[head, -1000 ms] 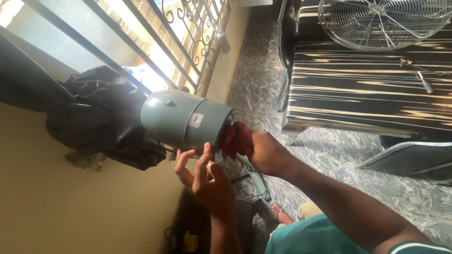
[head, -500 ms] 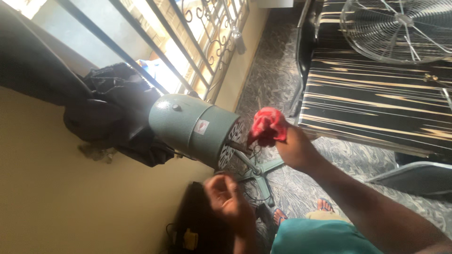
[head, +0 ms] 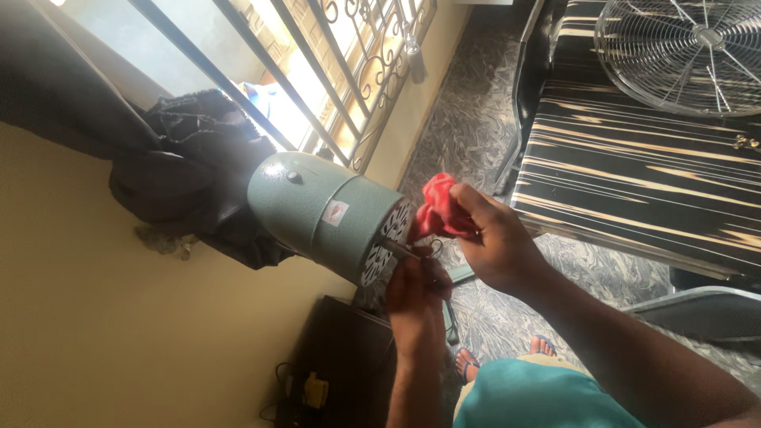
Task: The person wipes the motor housing of a standing fan with a red cloth, then removes the front grill guard and places it on a table. They unscrew the blade cap and work on the fan blade and hub by hand, then reposition the grill guard against the fan head.
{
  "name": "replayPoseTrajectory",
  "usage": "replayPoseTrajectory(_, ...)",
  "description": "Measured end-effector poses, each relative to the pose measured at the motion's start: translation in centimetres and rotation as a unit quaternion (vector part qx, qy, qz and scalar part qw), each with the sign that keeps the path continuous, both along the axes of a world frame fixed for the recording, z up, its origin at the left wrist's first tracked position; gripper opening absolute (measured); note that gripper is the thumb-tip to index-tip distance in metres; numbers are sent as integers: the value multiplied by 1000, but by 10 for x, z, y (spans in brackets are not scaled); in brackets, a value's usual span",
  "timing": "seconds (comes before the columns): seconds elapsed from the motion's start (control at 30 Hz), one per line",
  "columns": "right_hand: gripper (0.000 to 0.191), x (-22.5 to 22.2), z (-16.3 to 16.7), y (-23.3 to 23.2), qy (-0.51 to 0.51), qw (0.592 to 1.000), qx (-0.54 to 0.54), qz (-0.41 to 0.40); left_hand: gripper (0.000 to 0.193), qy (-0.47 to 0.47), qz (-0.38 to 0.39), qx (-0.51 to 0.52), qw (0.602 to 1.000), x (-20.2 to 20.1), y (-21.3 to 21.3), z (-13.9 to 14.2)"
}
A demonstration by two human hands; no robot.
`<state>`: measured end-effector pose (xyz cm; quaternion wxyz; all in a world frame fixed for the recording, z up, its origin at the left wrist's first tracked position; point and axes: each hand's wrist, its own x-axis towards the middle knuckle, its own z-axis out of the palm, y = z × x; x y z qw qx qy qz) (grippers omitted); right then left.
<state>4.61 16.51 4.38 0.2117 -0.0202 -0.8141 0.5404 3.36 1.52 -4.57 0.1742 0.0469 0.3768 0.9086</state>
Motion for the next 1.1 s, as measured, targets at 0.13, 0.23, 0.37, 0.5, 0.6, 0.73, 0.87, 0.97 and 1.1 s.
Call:
replayPoseTrajectory(0.13,27,-3,1,-4,29,998,-56,30,28,-23,4,4,1000,-2,-4,2)
replayPoseTrajectory(0.23,13,-2,3,-9,-21,999,-7,23,21,3,45,15,999,0,-7,-3)
replayPoseTrajectory(0.37,23,-3,4,-18,4,993,33,110,7,43,26,79,996,-6,-7,-16)
replayPoseTrajectory(0.5,24,-5,-4,-37,-11,996,62,57,6,25,3,46,999,-11,-8,-25)
replayPoseTrajectory(0.6,32,-11,-11,-41,-27,999,8,30,5,-10,18,2,1000,-13,-6,-25)
replayPoseTrajectory(0.73,31,-19,-16,-35,-116,989,-93,25,16,-20,17,57,998,-12,-2,-21)
replayPoseTrajectory(0.87,42,-17,-25,-35,-69,986,-124,90,27,5,3,28,1000,-15,-5,-10)
replayPoseTrajectory(0.97,42,-15,-38,-39,-35,980,-168,100,43,-19,11,3,1000,-22,-1,0)
replayPoseTrajectory(1.1,41,-28,-52,-39,-93,921,-368,84,49,-13,-3,14,1000,-24,4,12)
